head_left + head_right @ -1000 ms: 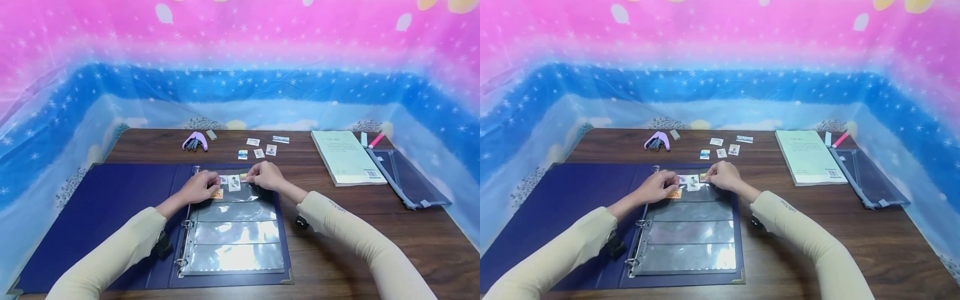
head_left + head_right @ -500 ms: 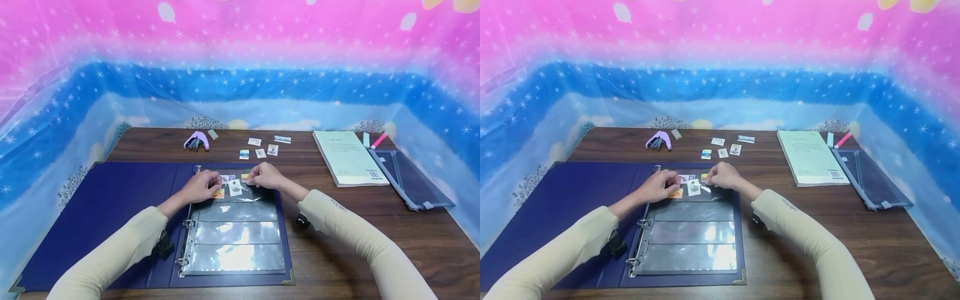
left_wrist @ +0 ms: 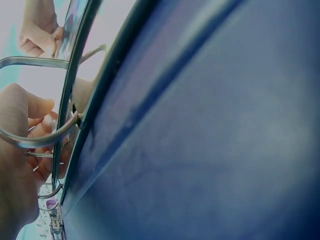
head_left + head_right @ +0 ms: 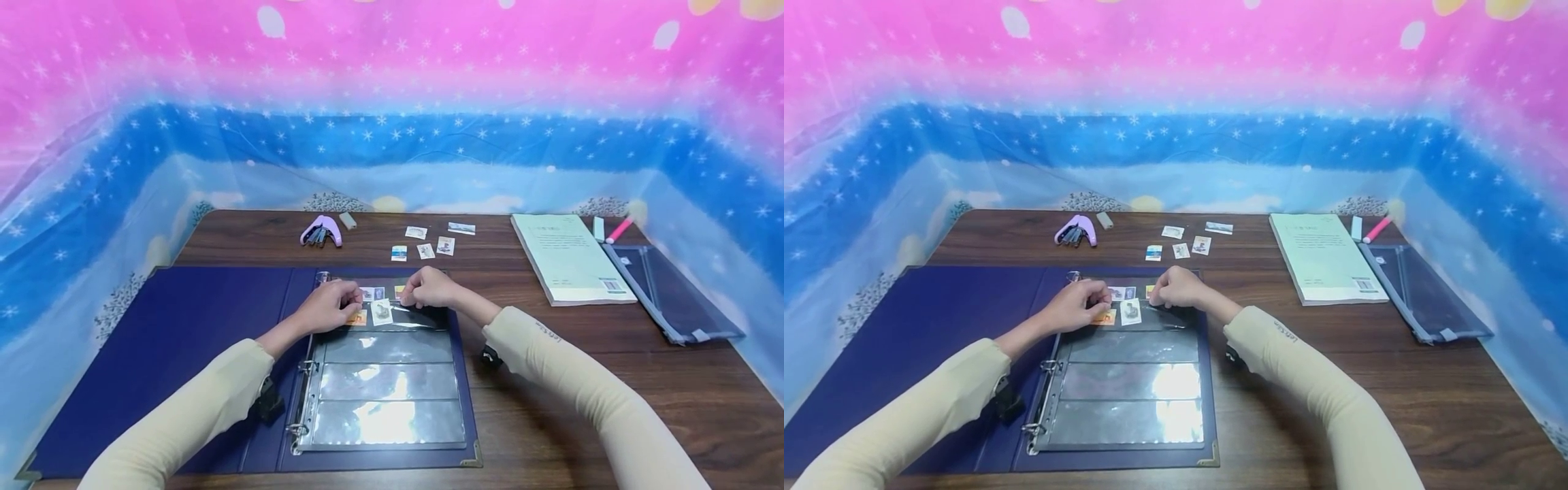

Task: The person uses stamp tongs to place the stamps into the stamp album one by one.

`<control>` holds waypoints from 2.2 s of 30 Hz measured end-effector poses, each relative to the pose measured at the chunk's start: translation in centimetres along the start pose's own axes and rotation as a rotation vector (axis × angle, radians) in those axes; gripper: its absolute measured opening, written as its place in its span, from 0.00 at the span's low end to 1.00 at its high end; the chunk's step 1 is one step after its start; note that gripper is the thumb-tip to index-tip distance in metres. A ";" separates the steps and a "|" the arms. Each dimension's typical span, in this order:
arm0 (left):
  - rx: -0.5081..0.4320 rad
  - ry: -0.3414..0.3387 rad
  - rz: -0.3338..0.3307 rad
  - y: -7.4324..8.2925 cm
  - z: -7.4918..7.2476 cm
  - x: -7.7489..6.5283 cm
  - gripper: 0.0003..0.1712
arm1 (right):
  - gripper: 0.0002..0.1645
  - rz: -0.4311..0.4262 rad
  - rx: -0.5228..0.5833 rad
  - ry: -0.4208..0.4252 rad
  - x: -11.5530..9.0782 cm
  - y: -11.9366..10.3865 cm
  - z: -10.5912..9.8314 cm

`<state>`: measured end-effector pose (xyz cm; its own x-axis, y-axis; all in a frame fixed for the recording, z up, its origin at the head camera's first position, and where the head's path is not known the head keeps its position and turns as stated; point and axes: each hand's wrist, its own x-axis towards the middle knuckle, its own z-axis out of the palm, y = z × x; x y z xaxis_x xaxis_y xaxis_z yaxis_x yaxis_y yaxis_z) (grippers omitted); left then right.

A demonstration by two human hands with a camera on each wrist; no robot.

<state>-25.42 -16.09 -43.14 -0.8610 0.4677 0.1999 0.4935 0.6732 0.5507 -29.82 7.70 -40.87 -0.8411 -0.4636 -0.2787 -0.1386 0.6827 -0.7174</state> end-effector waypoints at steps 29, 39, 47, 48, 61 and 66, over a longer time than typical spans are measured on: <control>-0.008 0.003 0.000 0.1 0.0 -0.1 0.03 | 0.04 -0.180 -0.068 -0.099 0.8 1.1 -1.4; 0.020 0.031 0.030 0.0 0.2 0.1 0.04 | 0.07 -0.218 -0.041 -0.080 0.5 1.5 -2.1; 0.011 0.024 0.034 -0.1 0.2 0.0 0.04 | 0.08 -0.240 -0.042 -0.043 -0.2 1.7 -2.5; 0.013 0.023 0.035 -0.1 0.2 0.0 0.04 | 0.08 -0.241 -0.042 -0.032 -0.2 1.8 -2.6; 0.073 0.020 0.043 0.1 0.2 0.0 0.04 | 0.11 -0.181 -0.026 0.123 -0.4 2.5 -3.7; 0.081 0.013 0.033 0.3 0.1 0.1 0.04 | 0.10 -0.186 -0.030 0.161 -0.1 2.6 -3.6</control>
<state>-25.38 -15.82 -43.05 -0.8453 0.4835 0.2275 0.5297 0.7020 0.4761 -31.95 11.54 -40.37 -0.8718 -0.4884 -0.0366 -0.3121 0.6115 -0.7271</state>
